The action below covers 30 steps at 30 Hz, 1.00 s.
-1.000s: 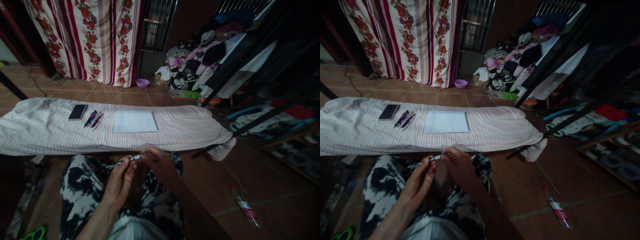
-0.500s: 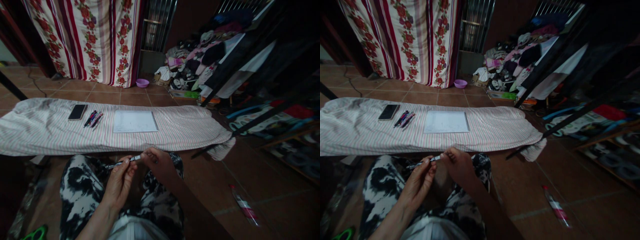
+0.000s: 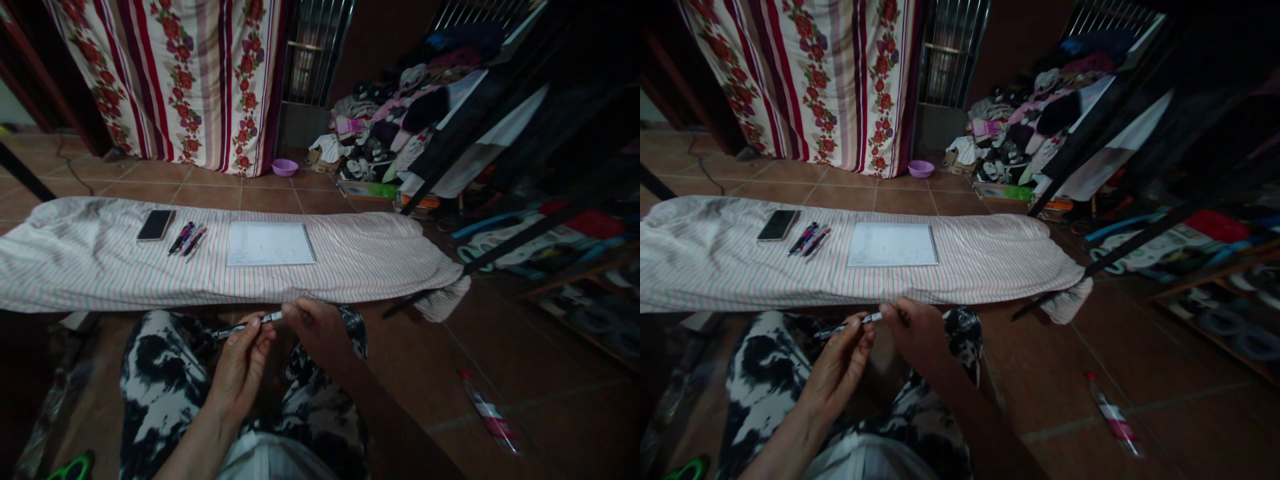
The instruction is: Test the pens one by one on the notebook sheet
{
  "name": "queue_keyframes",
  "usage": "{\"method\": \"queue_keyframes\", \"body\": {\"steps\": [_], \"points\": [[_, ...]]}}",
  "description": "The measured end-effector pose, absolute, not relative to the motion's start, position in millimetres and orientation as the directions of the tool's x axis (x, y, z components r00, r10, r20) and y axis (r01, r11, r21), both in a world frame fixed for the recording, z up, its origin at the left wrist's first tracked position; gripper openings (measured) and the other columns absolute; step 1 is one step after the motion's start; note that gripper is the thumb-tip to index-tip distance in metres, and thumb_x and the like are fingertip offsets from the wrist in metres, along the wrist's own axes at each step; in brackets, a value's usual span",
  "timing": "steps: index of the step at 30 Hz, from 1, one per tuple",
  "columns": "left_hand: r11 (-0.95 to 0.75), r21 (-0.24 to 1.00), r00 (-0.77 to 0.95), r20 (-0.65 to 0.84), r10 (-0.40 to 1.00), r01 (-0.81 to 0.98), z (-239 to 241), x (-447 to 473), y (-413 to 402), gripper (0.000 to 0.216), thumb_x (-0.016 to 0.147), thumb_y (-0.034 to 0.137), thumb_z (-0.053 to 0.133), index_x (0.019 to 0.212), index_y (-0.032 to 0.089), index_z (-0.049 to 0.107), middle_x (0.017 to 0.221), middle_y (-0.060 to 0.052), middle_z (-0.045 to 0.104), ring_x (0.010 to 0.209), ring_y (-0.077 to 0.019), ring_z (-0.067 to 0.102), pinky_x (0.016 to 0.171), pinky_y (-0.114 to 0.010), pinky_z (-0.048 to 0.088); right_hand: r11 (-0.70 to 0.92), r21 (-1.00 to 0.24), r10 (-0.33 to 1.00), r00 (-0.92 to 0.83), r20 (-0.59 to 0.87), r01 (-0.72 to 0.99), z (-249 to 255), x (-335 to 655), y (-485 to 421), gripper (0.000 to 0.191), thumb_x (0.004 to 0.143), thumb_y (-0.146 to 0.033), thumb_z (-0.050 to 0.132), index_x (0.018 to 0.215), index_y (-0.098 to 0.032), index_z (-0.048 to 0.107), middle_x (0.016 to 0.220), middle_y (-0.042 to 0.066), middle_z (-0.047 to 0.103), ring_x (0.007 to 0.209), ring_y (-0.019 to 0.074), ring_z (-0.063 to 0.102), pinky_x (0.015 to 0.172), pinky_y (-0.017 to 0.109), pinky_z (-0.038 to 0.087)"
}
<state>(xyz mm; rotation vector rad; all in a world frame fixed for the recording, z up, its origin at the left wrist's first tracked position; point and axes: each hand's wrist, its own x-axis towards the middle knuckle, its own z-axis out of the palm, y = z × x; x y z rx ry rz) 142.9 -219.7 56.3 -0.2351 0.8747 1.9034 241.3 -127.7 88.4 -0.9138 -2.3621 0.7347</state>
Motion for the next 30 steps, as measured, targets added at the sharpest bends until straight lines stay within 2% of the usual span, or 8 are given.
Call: {"method": "queue_keyframes", "body": {"steps": [2,5,8,14,20,25,27,30], "points": [[-0.249,0.461,-0.489,-0.529,0.694,-0.852,56,142,-219,0.014,0.079,0.002,0.054,0.073,0.007,0.065,0.064,-0.005,0.066,0.055,-0.0085,0.063,0.054,-0.014,0.054,0.577,-0.713,0.724,-0.654,0.22,0.398,88,243,-127,0.03,0.088,-0.039,0.042,0.075,-0.019,0.06,0.06,-0.001,0.058,0.055,0.0112,0.053,0.053,0.022,0.037],[-0.24,0.452,-0.481,-0.553,0.681,-0.859,55,140,-218,0.018,0.083,0.002,0.049,0.076,0.007,0.064,0.063,-0.006,0.066,0.054,-0.0084,0.063,0.052,-0.014,0.053,0.472,-0.838,0.721,-0.667,0.188,0.274,84,245,-124,0.027,0.085,-0.036,0.048,0.102,-0.019,0.06,0.082,0.003,0.068,0.072,0.0137,0.063,0.064,0.023,0.047],[-0.24,0.448,-0.48,-0.562,0.674,-0.861,55,139,-218,0.02,0.085,0.001,0.045,0.078,0.007,0.063,0.064,-0.006,0.066,0.053,-0.0082,0.063,0.051,-0.013,0.052,0.437,-0.881,0.716,-0.663,0.219,0.181,77,246,-121,0.022,0.081,-0.031,0.055,0.099,-0.021,0.063,0.088,0.003,0.069,0.081,0.0151,0.065,0.071,0.025,0.051],[-0.251,0.427,-0.471,-0.557,0.684,-0.869,55,139,-218,0.022,0.085,0.0,0.044,0.077,0.006,0.064,0.064,-0.006,0.066,0.053,-0.0084,0.063,0.051,-0.014,0.053,0.522,-0.839,0.7,-0.641,0.317,0.154,72,245,-123,0.013,0.081,-0.024,0.057,0.089,-0.022,0.067,0.083,0.002,0.068,0.079,0.0146,0.063,0.07,0.025,0.05],[-0.258,0.438,-0.485,-0.555,0.676,-0.861,58,140,-218,0.023,0.085,0.0,0.043,0.075,0.006,0.064,0.062,-0.006,0.066,0.053,-0.0085,0.063,0.051,-0.014,0.053,0.521,-0.811,0.73,-0.631,0.262,0.266,76,244,-124,0.011,0.081,-0.026,0.055,0.081,-0.021,0.065,0.078,0.002,0.068,0.073,0.014,0.062,0.065,0.024,0.048],[-0.249,0.445,-0.485,-0.561,0.671,-0.86,59,141,-219,0.022,0.084,0.0,0.045,0.073,0.006,0.064,0.061,-0.006,0.066,0.052,-0.0086,0.063,0.051,-0.014,0.053,0.599,-0.708,0.725,-0.629,0.281,0.374,78,241,-127,0.024,0.085,-0.033,0.05,0.068,-0.019,0.06,0.066,0.002,0.063,0.065,0.0141,0.058,0.061,0.025,0.044],[-0.247,0.448,-0.486,-0.563,0.668,-0.859,59,141,-220,0.022,0.084,0.0,0.046,0.074,0.006,0.064,0.061,-0.006,0.066,0.052,-0.0085,0.063,0.051,-0.014,0.052,0.585,-0.724,0.731,-0.624,0.276,0.365,77,241,-128,0.022,0.085,-0.035,0.05,0.073,-0.019,0.061,0.068,0.002,0.064,0.066,0.0145,0.06,0.062,0.025,0.044],[-0.239,0.446,-0.479,-0.566,0.671,-0.862,59,140,-220,0.02,0.084,0.002,0.046,0.075,0.007,0.064,0.062,-0.005,0.066,0.052,-0.0081,0.063,0.05,-0.013,0.052,0.46,-0.842,0.763,-0.61,0.212,0.283,73,241,-128,0.022,0.081,-0.033,0.055,0.098,-0.021,0.061,0.079,0.001,0.067,0.07,0.0139,0.063,0.065,0.024,0.048]]}}
